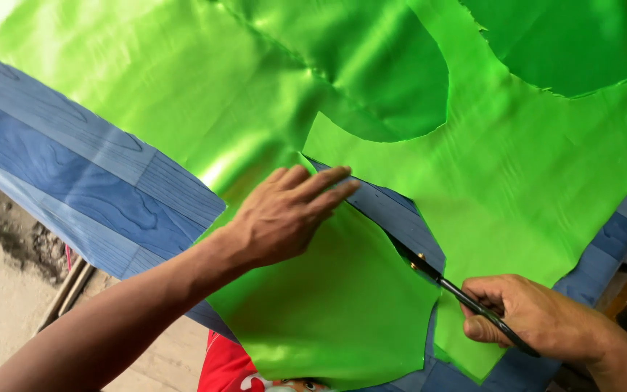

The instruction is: The person uses a pair of scissors to cut a large piece of bright green fabric laid out on a blue surface. They carefully follow a pre-drawn or pre-cut pattern, separating a shaped piece from the main sheet of material.

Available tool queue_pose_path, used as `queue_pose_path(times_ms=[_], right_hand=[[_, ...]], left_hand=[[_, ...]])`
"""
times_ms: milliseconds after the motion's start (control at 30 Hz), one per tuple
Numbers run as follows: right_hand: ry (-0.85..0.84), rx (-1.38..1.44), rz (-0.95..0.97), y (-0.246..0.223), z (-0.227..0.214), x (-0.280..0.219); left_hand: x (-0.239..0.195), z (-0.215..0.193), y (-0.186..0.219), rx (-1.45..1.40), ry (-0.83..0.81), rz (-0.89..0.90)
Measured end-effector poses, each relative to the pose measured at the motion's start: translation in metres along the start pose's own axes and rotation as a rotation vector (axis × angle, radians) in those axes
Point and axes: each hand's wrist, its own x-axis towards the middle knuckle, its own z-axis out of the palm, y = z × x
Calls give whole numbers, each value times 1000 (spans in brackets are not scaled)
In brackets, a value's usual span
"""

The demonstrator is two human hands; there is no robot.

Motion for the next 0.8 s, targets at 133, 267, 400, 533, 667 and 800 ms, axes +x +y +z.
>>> queue_pose_path(times_ms=[133, 267, 400, 533, 667, 800], right_hand=[[11, 181, -34, 4, 32, -20], [120, 574, 102, 9, 95, -35], [265, 990, 84, 16, 180, -36], [289, 1253, 12, -23, 241, -33], [382, 1287, 57, -52, 261, -35], [357, 1404, -276, -73, 268, -12]], left_hand=[[9, 2, -13, -98, -61, 119], [3, -2, -15, -44, -66, 233], [3, 2, 8, -131, -193, 335], [12, 17, 1, -144, -181, 390], [12, 6, -9, -182, -233, 485], [-11, -22, -34, -285, -66, 617]])
